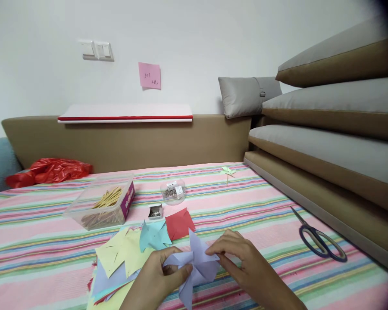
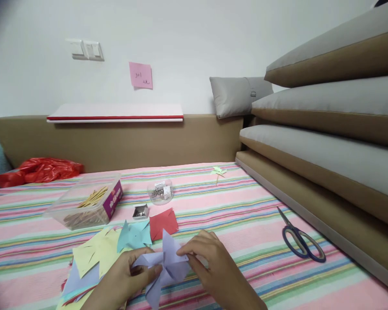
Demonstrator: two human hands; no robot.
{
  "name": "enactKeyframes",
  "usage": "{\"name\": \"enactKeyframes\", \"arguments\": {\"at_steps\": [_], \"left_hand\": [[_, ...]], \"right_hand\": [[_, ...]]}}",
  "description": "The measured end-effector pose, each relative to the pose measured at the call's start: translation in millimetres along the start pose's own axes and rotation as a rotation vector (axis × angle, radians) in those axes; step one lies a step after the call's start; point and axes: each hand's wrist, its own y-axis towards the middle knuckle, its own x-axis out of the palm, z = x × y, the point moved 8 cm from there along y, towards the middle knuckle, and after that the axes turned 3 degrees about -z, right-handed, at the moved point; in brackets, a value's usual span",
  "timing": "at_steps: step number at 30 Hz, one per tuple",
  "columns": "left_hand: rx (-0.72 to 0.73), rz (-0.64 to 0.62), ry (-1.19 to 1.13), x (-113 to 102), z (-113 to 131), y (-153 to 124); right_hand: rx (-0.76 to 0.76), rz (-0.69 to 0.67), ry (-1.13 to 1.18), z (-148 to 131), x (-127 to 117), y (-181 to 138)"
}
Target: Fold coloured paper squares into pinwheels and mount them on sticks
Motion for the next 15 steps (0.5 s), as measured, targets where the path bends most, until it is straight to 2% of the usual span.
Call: {"name": "enactKeyframes", "arguments": {"at_steps": [3, 8, 12, 15], "left_hand": [[-0.01, -0.053, -0.004, 2, 2, -5], [-0.047, -0.075, 0.068, 0, -3, -10], [-0.039, -0.064, 0.056, 2, -2, -7], [-0.014, -0.035, 0.051, 3, 3, -5]], "right_hand": [[0.096, -0.052, 0.091, 4, 3, -3], [0.126, -0.136, 0.246, -2, 11, -4], [0.103, -0.171, 0.194, -7, 21, -2], [0.081, -0.144, 0.171, -9, 30, 2]]}}
